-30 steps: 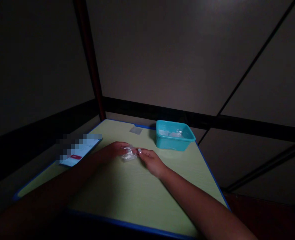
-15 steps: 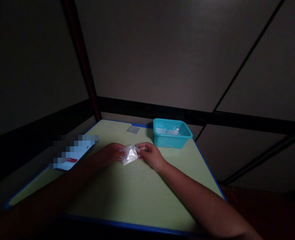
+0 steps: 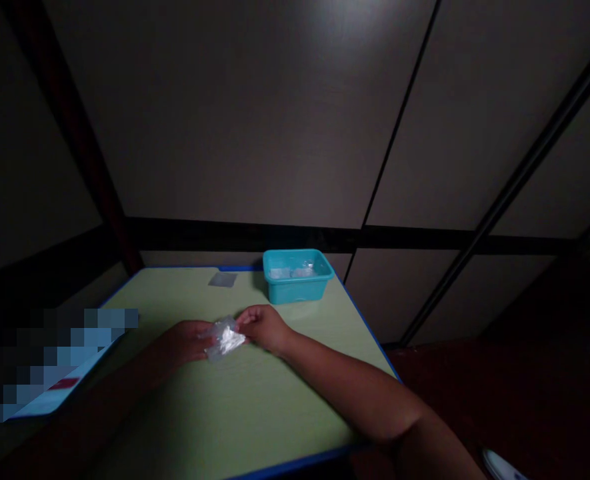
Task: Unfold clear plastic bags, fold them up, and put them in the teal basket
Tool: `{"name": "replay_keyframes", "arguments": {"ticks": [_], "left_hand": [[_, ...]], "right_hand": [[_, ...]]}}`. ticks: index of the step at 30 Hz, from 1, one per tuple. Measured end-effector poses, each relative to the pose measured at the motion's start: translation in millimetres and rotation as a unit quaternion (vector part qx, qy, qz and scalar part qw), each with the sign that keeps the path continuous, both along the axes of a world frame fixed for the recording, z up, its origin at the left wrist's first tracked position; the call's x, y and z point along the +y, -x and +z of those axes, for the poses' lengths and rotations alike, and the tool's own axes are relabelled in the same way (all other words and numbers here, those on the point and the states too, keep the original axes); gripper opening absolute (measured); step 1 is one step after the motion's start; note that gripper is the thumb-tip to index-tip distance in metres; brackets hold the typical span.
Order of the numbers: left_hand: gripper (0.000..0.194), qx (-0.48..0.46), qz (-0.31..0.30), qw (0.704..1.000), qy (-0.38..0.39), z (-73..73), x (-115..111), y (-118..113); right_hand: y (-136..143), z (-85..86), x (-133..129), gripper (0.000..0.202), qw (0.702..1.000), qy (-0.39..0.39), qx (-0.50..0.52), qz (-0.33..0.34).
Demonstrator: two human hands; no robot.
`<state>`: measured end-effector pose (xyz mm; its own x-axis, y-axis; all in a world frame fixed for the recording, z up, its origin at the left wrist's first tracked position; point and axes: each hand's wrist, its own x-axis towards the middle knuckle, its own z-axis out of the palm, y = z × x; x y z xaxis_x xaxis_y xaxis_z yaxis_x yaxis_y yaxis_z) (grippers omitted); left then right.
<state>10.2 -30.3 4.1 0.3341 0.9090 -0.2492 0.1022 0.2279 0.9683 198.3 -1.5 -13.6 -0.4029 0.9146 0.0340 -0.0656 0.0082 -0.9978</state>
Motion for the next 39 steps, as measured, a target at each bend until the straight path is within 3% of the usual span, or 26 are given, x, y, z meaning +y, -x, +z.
{"name": "replay_keyframes", "arguments": {"ticks": [4, 11, 14, 16, 18, 20, 22, 24, 28, 30, 32, 34, 36, 39], "left_hand": [[0.063, -0.032, -0.008, 0.999, 0.014, 6.7, -3, -2], [0.066, -0.041, -0.004, 0.999, 0.022, 11.2, -5, -2], [0.065, -0.032, -0.003, 0.999, 0.025, 10.0, -6, -2], [0.064, -0.018, 0.003, 0.999, 0.027, 9.4, -5, -3], [0.064, -0.004, 0.003, 1.000, 0.030, 8.6, -4, -4], [0.063, 0.009, 0.004, 0.999, 0.036, 8.2, -3, -5], [0.062, 0.019, 0.015, 0.999, 0.040, 8.7, -3, -5], [0.062, 0.022, 0.029, 0.999, 0.039, 9.4, -3, -6], [0.059, 0.008, 0.042, 0.999, 0.024, 5.2, -2, -6], [0.057, 0.014, 0.042, 0.999, 0.003, 0.1, 0, -5], [0.053, 0.056, 0.044, 0.995, -0.068, -4.6, 2, -1], [0.046, 0.156, 0.067, 0.966, -0.194, -7.1, 3, 4], [0.044, 0.301, 0.120, 0.895, -0.306, -7.3, 3, 10], [0.060, 0.501, 0.202, 0.779, -0.319, -6.6, 3, 20]], "right_hand": [[-13, 22.8, 7, 0.030, 0.999, -0.048, -0.017, -0.004], [-76, 100.1, 62, 0.026, 0.971, -0.191, -0.044, -0.135], [-98, 114.8, 95, 0.023, 0.955, -0.223, -0.107, -0.160], [-105, 118.0, 114, 0.018, 0.929, -0.241, -0.222, -0.172], [-105, 118.9, 125, 0.011, 0.852, -0.307, -0.386, -0.172], [-100, 118.5, 130, 0.010, 0.734, -0.384, -0.541, -0.143], [-93, 116.2, 131, 0.016, 0.620, -0.437, -0.645, -0.087], [-84, 111.7, 129, 0.023, 0.542, -0.468, -0.697, -0.027], [-76, 100.9, 122, 0.029, 0.454, -0.522, -0.720, 0.060], [-76, 97.6, 120, 0.027, 0.427, -0.554, -0.710, 0.083], [-77, 96.6, 120, 0.025, 0.414, -0.578, -0.698, 0.089], [-78, 97.0, 122, 0.025, 0.420, -0.583, -0.690, 0.088], [-78, 98.1, 124, 0.026, 0.440, -0.564, -0.695, 0.076], [-78, 99.5, 127, 0.026, 0.480, -0.513, -0.710, 0.037]]}}
